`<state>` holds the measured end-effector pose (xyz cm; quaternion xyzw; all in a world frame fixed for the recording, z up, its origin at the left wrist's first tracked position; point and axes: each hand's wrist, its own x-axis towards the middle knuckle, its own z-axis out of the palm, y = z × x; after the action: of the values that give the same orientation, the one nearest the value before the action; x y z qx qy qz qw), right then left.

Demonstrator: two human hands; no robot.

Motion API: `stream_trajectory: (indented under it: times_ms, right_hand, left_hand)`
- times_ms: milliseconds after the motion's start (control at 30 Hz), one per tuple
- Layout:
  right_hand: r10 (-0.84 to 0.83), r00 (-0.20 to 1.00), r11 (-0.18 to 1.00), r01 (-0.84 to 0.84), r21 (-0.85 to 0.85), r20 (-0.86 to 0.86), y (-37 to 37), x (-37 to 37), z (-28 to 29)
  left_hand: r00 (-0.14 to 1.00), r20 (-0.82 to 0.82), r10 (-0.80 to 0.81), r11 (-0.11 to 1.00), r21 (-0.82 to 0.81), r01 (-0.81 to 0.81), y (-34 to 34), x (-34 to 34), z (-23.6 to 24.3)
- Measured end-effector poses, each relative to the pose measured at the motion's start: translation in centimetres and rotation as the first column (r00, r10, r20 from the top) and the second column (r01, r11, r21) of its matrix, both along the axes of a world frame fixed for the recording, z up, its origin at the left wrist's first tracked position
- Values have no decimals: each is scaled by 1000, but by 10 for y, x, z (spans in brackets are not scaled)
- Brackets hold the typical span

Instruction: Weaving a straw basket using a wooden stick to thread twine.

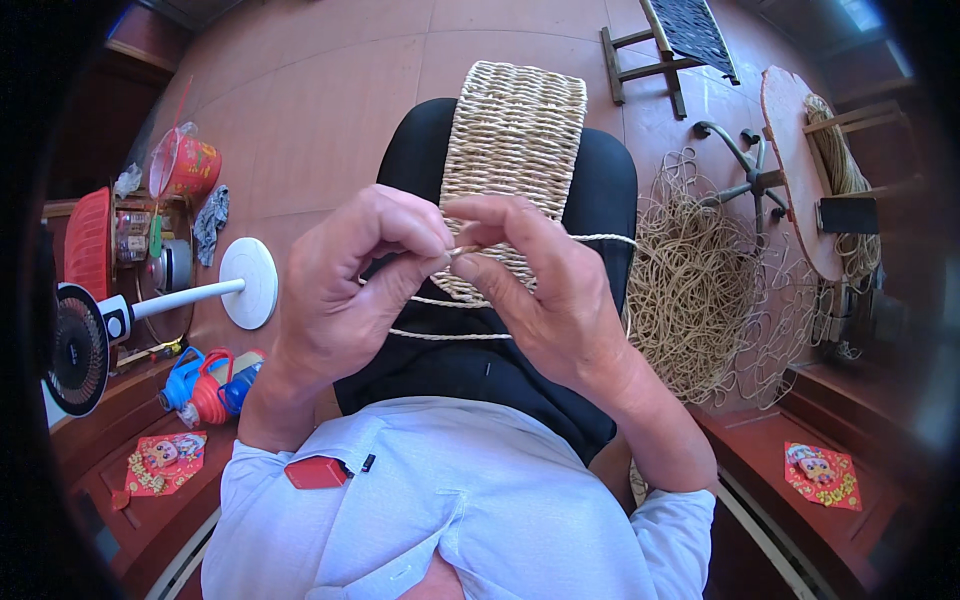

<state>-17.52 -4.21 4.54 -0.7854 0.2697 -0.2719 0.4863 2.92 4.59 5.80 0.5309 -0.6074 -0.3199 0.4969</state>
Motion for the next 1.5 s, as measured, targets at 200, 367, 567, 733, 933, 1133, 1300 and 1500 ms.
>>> stream_trajectory:
  times_ms: [200, 367, 567, 733, 933, 1133, 1300, 1500]
  right_hand:
    - [-122, 991, 849, 77, 522, 52, 2, -15, 9]
    - [-280, 952, 956, 265, 128, 125, -4, -30, -15]
    - [-262, 960, 960, 249, -129, -97, 2, -32, -21]
    - [-108, 993, 966, 92, -243, -55, 6, -7, -27]
    - [47, 999, 933, -47, -356, -9, 14, 13, -24]
    - [15, 971, 982, -59, 177, 237, 32, 32, -2]
    - [-342, 930, 931, 317, 181, 133, 7, -8, -4]
    - [-376, 924, 908, 351, -230, -74, 2, -30, -27]
  left_hand:
    - [906, -414, 89, 963, -196, -184, 0, 29, 17]
    - [975, 92, 200, 977, 62, -206, 0, 12, -11]
    - [990, 140, -26, 998, 62, 17, 8, -10, -47]
    - [982, 162, -98, 994, -40, 106, 7, -8, -55]
    - [997, 42, -61, 995, -78, 64, 20, 8, -35]
    - [943, -329, -40, 982, -187, -23, 32, 30, -13]
    - [759, -621, 193, 980, 92, -174, 23, 45, -22]
    - [963, -32, 269, 955, 137, -262, 18, 13, -68]
